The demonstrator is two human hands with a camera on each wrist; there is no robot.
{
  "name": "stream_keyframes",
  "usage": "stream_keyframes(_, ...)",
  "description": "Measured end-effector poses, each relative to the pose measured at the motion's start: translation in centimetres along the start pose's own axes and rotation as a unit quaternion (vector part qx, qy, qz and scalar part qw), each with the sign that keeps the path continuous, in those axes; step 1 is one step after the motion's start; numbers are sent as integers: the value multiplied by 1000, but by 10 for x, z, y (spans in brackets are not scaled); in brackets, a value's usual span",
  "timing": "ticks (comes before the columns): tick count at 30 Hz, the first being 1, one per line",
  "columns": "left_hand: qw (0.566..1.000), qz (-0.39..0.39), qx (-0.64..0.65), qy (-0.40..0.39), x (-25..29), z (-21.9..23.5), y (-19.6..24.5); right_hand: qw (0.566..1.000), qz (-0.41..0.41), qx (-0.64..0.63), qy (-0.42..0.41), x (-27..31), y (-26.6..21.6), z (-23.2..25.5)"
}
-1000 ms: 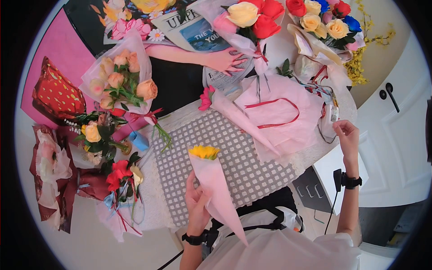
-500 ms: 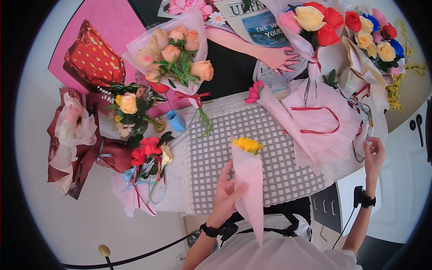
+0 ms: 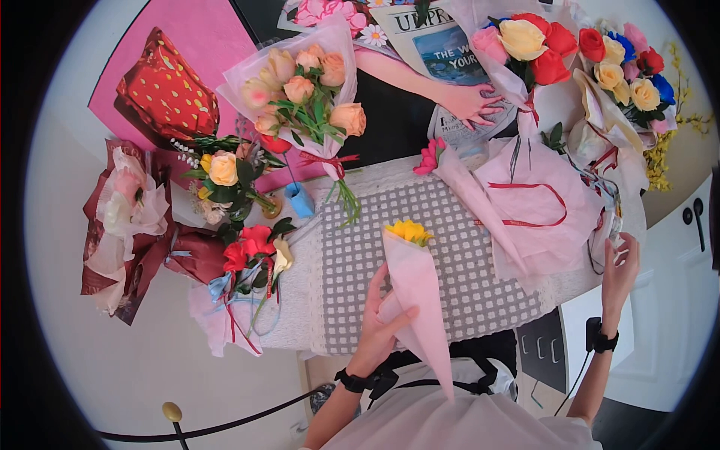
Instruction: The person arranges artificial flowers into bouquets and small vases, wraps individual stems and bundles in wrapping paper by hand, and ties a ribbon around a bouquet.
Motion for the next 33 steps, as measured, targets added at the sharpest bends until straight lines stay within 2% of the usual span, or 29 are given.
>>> stream_keyframes(4,1000,1,17,21,-1,2,0,995,54,53,69,18,-74,24)
stream_keyframes(6,999,1,32,30,1,3,0,994,100,-54,-10,42,-109,14)
stream_keyframes(8,998,-3,-7,56,2,4,1,971,97,-173,-133,86,-159,-9)
stream_keyframes(10,997,-23,-44,59,7,3,5,905,75,-272,-317,138,-200,-49)
stream_keyframes(11,994,-36,-84,64,11,4,7,871,129,-277,-386,161,-225,-62)
stream_keyframes(12,993,-41,-83,66,14,4,6,846,134,-295,-423,183,-241,-72)
stream_keyframes(13,990,-68,-103,64,18,3,10,845,138,-297,-424,190,-251,-77)
stream_keyframes(15,986,-96,-121,63,25,5,11,840,215,-257,-426,208,-271,-84)
stream_keyframes(17,976,-121,-165,70,30,10,9,846,230,-246,-414,211,-268,-91)
stream_keyframes(19,978,-116,-167,47,34,9,11,839,177,-277,-435,210,-258,-100)
stream_keyframes(20,979,-109,-173,24,34,6,12,838,181,-276,-435,210,-256,-102)
stream_keyframes(22,972,-118,-201,22,37,4,19,814,65,-341,-466,207,-237,-112)
stream_keyframes(23,965,-122,-231,19,40,2,22,812,68,-340,-469,208,-236,-111)
stream_keyframes(25,954,-139,-264,33,45,1,30,818,-11,-362,-447,199,-221,-113)
stream_keyframes(26,941,-154,-298,44,47,0,35,838,24,-352,-416,191,-224,-107)
stream_keyframes(27,941,-158,-296,43,47,0,35,839,27,-351,-414,188,-222,-109)
stream_keyframes(30,937,-175,-297,61,49,3,36,882,49,-305,-355,174,-213,-112)
stream_keyframes(31,938,-179,-289,71,50,6,36,882,53,-305,-355,173,-218,-110)
stream_keyframes(33,938,-184,-281,84,54,13,38,913,217,-220,-266,170,-252,-86)
Point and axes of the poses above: each hand's wrist, its own x-axis away from the middle knuckle, its own z-axis out of the back of the hand, y = z × x, the point moved 10 cm from there along -x, towards the middle knuckle, and after that the axes turned 6 degrees about -x, right-handed, at the moved point
